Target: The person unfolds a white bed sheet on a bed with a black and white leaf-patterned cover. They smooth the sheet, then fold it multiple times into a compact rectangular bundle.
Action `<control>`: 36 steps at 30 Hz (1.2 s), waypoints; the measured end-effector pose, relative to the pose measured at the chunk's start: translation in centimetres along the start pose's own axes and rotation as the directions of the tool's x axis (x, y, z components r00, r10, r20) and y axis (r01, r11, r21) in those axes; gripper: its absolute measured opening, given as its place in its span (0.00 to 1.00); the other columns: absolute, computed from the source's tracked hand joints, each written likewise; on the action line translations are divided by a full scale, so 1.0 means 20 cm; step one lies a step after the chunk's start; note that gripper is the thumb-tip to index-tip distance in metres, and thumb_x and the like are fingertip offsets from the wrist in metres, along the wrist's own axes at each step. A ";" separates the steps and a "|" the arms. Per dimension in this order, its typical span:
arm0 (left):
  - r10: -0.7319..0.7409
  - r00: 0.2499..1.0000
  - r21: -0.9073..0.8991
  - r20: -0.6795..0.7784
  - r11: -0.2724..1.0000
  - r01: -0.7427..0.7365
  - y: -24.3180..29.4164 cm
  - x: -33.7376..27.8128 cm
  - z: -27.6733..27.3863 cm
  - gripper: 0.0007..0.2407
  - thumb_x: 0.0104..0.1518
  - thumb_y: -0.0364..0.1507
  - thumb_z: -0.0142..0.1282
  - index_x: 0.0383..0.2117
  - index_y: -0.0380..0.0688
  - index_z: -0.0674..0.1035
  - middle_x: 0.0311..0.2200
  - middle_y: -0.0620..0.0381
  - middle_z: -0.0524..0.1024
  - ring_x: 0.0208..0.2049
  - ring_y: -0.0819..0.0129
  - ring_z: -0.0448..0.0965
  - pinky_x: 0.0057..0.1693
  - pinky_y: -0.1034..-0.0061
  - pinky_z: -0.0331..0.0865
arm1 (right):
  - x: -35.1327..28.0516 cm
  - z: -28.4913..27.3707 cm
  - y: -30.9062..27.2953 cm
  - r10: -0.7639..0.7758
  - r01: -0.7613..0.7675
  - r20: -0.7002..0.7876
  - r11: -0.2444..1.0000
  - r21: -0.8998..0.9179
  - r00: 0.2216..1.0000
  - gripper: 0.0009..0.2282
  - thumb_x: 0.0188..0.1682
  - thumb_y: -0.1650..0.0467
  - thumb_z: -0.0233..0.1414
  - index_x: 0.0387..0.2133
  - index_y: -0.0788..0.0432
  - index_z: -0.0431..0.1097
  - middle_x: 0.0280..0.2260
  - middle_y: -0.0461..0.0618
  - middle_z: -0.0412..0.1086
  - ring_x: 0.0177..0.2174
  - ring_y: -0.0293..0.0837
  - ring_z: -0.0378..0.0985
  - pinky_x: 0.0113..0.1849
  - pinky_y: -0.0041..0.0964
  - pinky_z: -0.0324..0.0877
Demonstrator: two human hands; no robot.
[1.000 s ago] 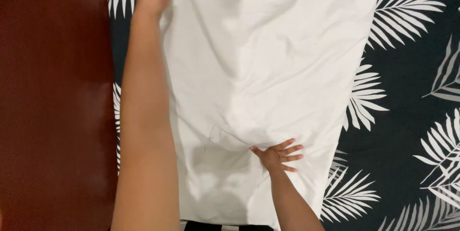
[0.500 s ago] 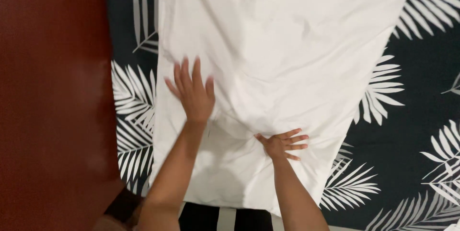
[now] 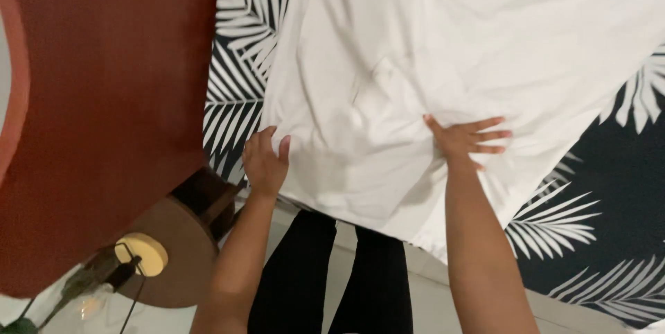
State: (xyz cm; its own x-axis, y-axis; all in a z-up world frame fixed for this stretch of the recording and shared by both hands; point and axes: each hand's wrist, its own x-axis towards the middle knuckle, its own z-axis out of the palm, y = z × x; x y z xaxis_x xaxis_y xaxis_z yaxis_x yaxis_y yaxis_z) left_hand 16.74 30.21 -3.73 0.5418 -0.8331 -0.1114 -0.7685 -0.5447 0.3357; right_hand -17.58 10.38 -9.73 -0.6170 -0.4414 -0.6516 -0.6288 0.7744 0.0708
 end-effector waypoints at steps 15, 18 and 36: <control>-0.219 0.965 -0.423 0.147 0.868 0.261 -0.45 -0.21 -0.11 0.12 0.66 0.38 0.59 0.39 0.40 0.75 0.36 0.50 0.78 0.38 0.57 0.78 0.45 0.68 0.72 | -0.02 0.11 1.53 -0.400 0.530 -0.583 0.845 0.064 0.707 0.33 0.50 0.67 0.67 0.65 0.65 0.59 0.65 0.67 0.58 0.64 0.64 0.55 0.62 0.59 0.54; -0.291 0.931 -0.280 0.222 0.895 0.347 -0.48 -0.21 -0.03 0.16 0.64 0.41 0.61 0.43 0.41 0.76 0.37 0.50 0.79 0.40 0.57 0.81 0.49 0.65 0.72 | 0.00 0.22 1.75 -0.225 0.402 -0.518 0.879 0.258 0.825 0.32 0.47 0.66 0.67 0.61 0.68 0.60 0.55 0.66 0.66 0.54 0.60 0.67 0.55 0.52 0.64; 0.104 0.703 -0.659 0.703 0.466 0.590 -0.34 0.06 -0.38 0.24 0.54 0.30 0.65 0.58 0.43 0.69 0.51 0.57 0.77 0.50 0.73 0.76 0.56 0.76 0.71 | -0.43 -0.32 1.85 -0.233 -0.039 0.087 0.205 0.978 0.968 0.14 0.55 0.72 0.53 0.54 0.58 0.66 0.48 0.49 0.74 0.46 0.43 0.78 0.48 0.41 0.75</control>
State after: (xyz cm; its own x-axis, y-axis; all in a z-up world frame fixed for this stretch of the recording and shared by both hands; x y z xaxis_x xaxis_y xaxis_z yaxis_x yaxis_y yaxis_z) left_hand 25.28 33.63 0.90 0.0618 -0.7104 -0.7011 0.1854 -0.6820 0.7074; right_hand -38.60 39.79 3.31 -0.4095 -0.5684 -0.7136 0.3581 0.6192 -0.6988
